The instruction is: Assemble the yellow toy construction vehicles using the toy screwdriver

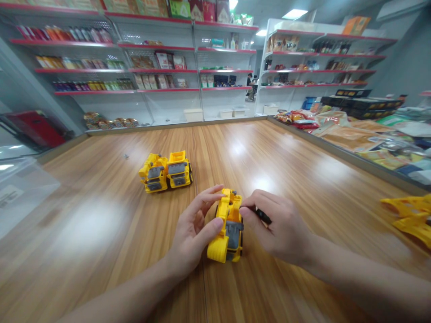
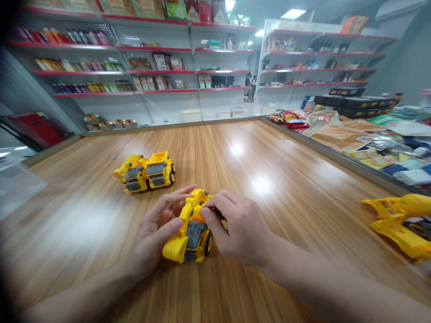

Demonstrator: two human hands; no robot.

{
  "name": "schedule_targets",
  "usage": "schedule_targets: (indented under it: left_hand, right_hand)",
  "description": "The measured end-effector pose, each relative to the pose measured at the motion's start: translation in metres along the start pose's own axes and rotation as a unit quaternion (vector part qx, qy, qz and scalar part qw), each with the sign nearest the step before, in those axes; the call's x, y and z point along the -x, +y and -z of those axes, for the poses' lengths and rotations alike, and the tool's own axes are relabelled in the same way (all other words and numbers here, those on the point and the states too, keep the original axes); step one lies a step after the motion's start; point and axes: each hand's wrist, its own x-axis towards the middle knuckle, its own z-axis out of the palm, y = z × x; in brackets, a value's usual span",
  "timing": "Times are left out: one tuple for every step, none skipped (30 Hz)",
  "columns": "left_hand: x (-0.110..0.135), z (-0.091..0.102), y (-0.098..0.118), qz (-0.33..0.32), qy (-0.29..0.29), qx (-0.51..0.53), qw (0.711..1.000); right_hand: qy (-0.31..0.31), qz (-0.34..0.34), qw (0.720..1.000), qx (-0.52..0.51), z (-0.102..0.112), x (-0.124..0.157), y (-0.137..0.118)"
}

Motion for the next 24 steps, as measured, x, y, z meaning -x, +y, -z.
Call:
schedule_targets:
  left_hand:
    - [0.001,0.000,0.000,0.002,-0.007,-0.002,1.000]
    - [0.001,0.000,0.001,0.003,-0.014,-0.004,1.000]
    - [0.002,0.001,0.001,0.002,-0.020,-0.006,1.000]
    - [0.002,0.001,0.002,-0.001,-0.025,-0.008,1.000]
    - [0.002,0.001,0.003,-0.004,-0.030,-0.011,0.999]
    - [0.003,0.001,0.003,-0.006,-0.035,-0.016,0.999]
    - [0.003,0.001,0.003,-0.009,-0.041,-0.020,0.999]
    - [0.004,0.001,0.004,-0.010,-0.046,-0.023,0.999]
    - [0.004,0.001,0.004,-0.010,-0.051,-0.025,0.998]
    - [0.005,0.001,0.003,-0.010,-0.054,-0.027,0.998]
    - [0.006,0.002,0.003,-0.010,-0.057,-0.027,0.998]
    - [0.006,0.002,0.003,-0.011,-0.059,-0.028,0.998]
    - [0.006,0.002,0.003,-0.014,-0.061,-0.029,0.998]
    - [0.006,0.002,0.002,-0.019,-0.063,-0.033,0.997]
    - [0.006,0.002,0.002,-0.026,-0.065,-0.040,0.997]
    - [0.006,0.003,0.003,-0.034,-0.067,-0.049,0.996]
    - [0.006,0.003,0.003,-0.043,-0.068,-0.059,0.995]
    - [0.006,0.002,0.003,-0.053,-0.068,-0.068,0.994]
    - [0.006,0.002,0.004,-0.062,-0.070,-0.076,0.993]
    - [0.006,0.002,0.005,-0.071,-0.072,-0.082,0.992]
    - [0.006,0.002,0.005,-0.079,-0.076,-0.086,0.990]
    - [0.006,0.001,0.006,-0.086,-0.082,-0.089,0.989]
    - [0.007,0.001,0.006,-0.092,-0.087,-0.093,0.988]
    - [0.007,0.001,0.006,-0.098,-0.092,-0.096,0.986]
  right_hand:
    - [0.001,0.006,1.000,0.000,0.000,0.000,-0.001]
    - [0.003,0.012,1.000,-0.001,0.000,0.000,-0.001]
    - [0.004,0.017,1.000,-0.002,0.000,0.000,-0.002]
    - [0.004,0.021,1.000,-0.004,0.001,0.000,-0.003]
    - [0.002,0.024,1.000,-0.004,0.001,0.000,-0.004]
    - [0.000,0.027,1.000,-0.005,0.001,0.000,-0.005]
    - [-0.001,0.028,1.000,-0.004,0.001,0.001,-0.006]
    - [-0.001,0.029,1.000,-0.004,0.002,0.001,-0.007]
    - [0.000,0.031,1.000,-0.005,0.002,0.001,-0.008]
    - [0.000,0.032,0.999,-0.006,0.002,0.001,-0.008]
    - [0.000,0.034,0.999,-0.007,0.002,0.001,-0.008]
    - [0.001,0.035,0.999,-0.008,0.002,0.001,-0.008]
    - [0.001,0.037,0.999,-0.009,0.002,0.001,-0.008]
    - [0.000,0.039,0.999,-0.011,0.002,0.000,-0.008]
    - [0.000,0.040,0.999,-0.012,0.002,0.000,-0.008]
    - [0.000,0.042,0.999,-0.013,0.002,0.000,-0.009]
    - [0.000,0.045,0.999,-0.014,0.003,-0.001,-0.009]
    - [-0.001,0.048,0.999,-0.014,0.003,0.000,-0.010]
    - [-0.001,0.051,0.999,-0.015,0.004,0.000,-0.011]
    - [-0.001,0.054,0.998,-0.015,0.004,0.000,-0.013]
    - [-0.002,0.056,0.998,-0.015,0.005,0.001,-0.014]
    - [-0.003,0.055,0.998,-0.014,0.005,0.001,-0.015]
    - [-0.003,0.055,0.998,-0.014,0.005,0.001,-0.017]
    - [-0.003,0.053,0.998,-0.015,0.006,0.001,-0.018]
